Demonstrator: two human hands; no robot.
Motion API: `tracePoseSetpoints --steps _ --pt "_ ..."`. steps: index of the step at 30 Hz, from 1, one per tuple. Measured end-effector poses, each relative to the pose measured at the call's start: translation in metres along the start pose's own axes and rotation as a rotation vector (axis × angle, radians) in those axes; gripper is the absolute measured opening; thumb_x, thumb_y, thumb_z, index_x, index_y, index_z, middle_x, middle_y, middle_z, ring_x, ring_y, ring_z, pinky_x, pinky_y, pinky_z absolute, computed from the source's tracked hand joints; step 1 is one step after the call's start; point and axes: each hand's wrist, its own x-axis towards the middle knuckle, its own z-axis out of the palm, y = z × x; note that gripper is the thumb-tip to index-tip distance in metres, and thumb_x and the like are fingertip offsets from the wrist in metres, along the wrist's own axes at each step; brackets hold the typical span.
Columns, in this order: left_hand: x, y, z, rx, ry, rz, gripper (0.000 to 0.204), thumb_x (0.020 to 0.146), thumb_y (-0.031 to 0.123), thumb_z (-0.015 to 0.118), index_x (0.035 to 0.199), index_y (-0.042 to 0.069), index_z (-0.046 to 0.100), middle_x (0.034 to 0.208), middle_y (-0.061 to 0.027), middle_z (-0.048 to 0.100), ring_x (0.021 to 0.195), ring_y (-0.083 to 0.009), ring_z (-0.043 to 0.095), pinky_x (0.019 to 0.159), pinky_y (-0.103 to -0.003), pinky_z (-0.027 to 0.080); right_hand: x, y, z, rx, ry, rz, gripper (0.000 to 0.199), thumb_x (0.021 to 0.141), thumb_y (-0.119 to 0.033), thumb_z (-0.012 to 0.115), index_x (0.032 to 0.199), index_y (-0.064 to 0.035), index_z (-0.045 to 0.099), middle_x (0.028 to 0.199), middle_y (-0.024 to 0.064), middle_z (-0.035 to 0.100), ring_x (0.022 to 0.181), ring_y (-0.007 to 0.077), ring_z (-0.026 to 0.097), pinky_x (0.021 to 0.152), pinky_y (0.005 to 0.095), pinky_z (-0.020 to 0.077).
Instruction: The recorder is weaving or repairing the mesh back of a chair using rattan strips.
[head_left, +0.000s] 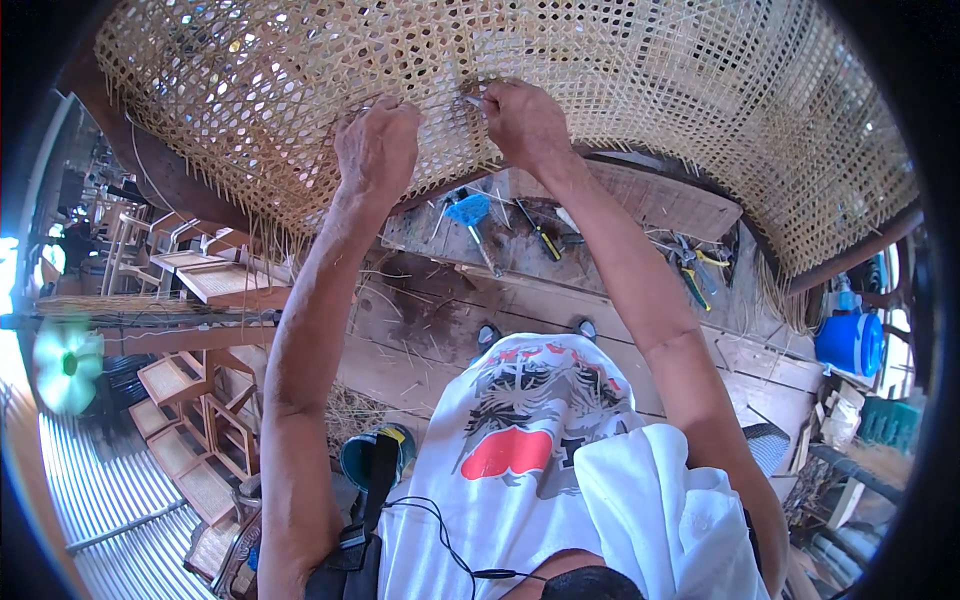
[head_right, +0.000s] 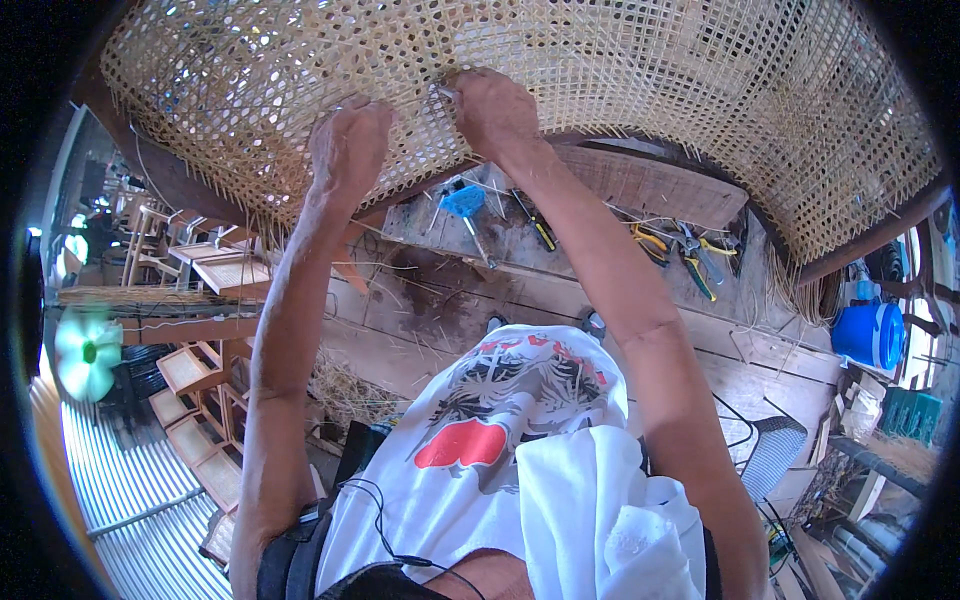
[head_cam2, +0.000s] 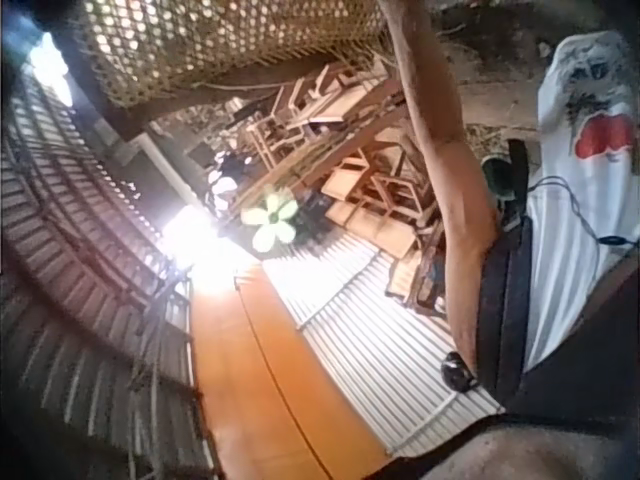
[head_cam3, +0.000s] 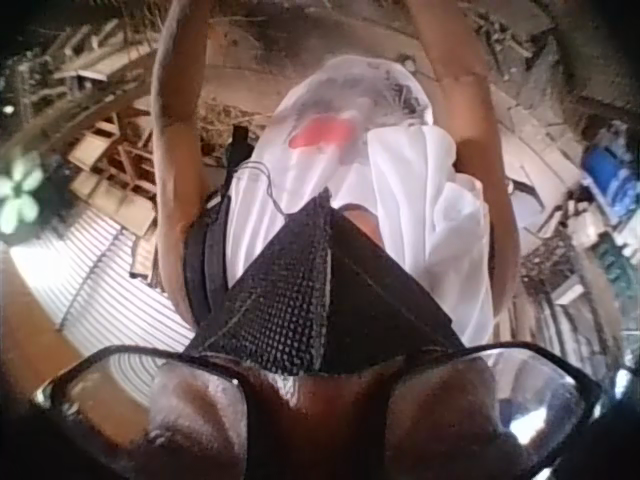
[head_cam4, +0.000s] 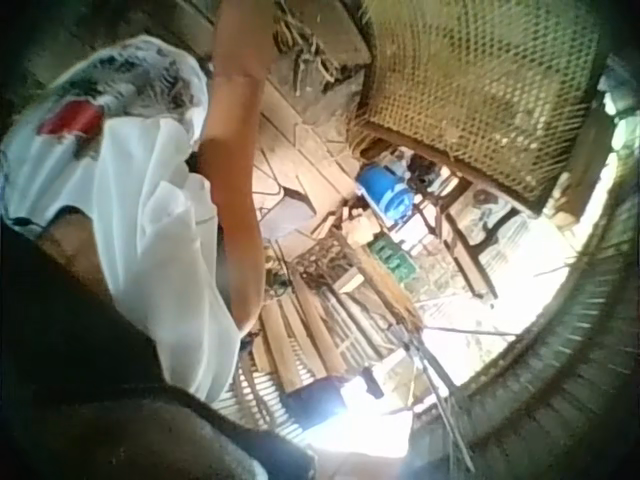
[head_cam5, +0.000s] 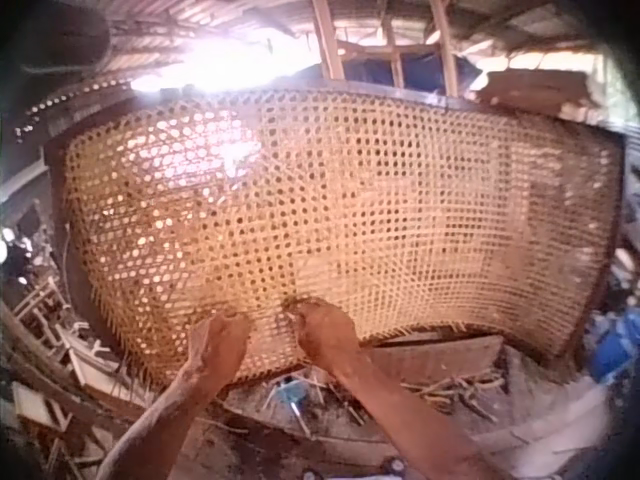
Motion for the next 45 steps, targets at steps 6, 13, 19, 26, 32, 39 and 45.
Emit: tracePoseSetpoints --steps 6,13,19,26,32,39,45 --pt "0.000 0.005 0.002 0.097 0.070 -0.026 0.024 0.099 0.027 0.060 0.108 0.013 0.078 0.109 -0.0113 0.075 0.105 -0.0323 0.070 0.097 -0.054 0.046 0.012 -0.013 -0.003 -0.119 -0.080 -0.010 0.018 0.095 -0.020 0.064 0.101 -0.0051 0.073 0.105 0.0183 0.072 0.098 0.0362 0.071 0.087 0.0478 0.0569" --pt "0.007 0.016 -0.001 0.066 0.099 -0.065 0.023 0.095 0.028 0.065 0.091 0.010 0.078 0.102 -0.0092 0.076 0.093 -0.0322 0.072 0.095 -0.057 0.042 0.029 0.000 0.000 -0.002 -0.118 -0.066 0.016 0.095 -0.019 0.065 0.102 -0.0075 0.074 0.103 0.0166 0.073 0.096 0.0353 0.071 0.086 0.0460 0.0548" --pt "0.007 0.019 -0.004 0.023 0.085 -0.110 0.021 0.093 0.027 0.066 0.090 0.011 0.078 0.099 -0.0097 0.076 0.092 -0.0327 0.072 0.096 -0.055 0.043 0.024 -0.001 0.000 0.024 -0.089 -0.070 0.015 0.095 -0.018 0.065 0.102 -0.0075 0.074 0.103 0.0159 0.073 0.096 0.0351 0.070 0.087 0.0455 0.0547" --pt "0.011 0.022 0.007 0.057 0.091 -0.114 0.022 0.095 0.028 0.065 0.093 0.010 0.078 0.102 -0.0110 0.075 0.097 -0.0337 0.071 0.099 -0.057 0.043 0.024 -0.005 -0.003 -0.041 -0.121 -0.045 0.016 0.094 -0.016 0.064 0.103 -0.0094 0.074 0.105 0.0149 0.074 0.099 0.0346 0.071 0.087 0.0453 0.0560" --pt "0.016 0.020 0.014 0.130 0.125 -0.117 0.022 0.096 0.029 0.064 0.095 0.012 0.079 0.100 -0.0117 0.076 0.094 -0.0339 0.071 0.093 -0.051 0.044 0.028 0.002 -0.001 -0.006 -0.146 -0.059 0.014 0.091 -0.019 0.066 0.101 -0.0122 0.074 0.107 0.0147 0.073 0.102 0.0331 0.071 0.087 0.0461 0.0573" --pt "0.016 0.034 0.019 0.159 0.129 -0.045 0.021 0.093 0.028 0.070 0.095 0.009 0.078 0.098 -0.0100 0.076 0.103 -0.0304 0.068 0.094 -0.050 0.042 0.029 -0.004 0.005 -0.020 -0.145 -0.004 0.024 0.096 -0.031 0.063 0.104 -0.0107 0.072 0.109 0.0137 0.073 0.104 0.0344 0.070 0.088 0.0475 0.0567" --pt "0.007 0.023 -0.004 0.130 0.066 0.172 0.020 0.093 0.027 0.070 0.093 0.009 0.078 0.106 -0.0113 0.073 0.105 -0.0318 0.067 0.102 -0.048 0.039 0.009 0.004 0.014 0.048 0.100 0.009 0.028 0.097 -0.037 0.064 0.101 -0.0104 0.072 0.100 0.0129 0.073 0.094 0.0337 0.072 0.081 0.0475 0.0563"
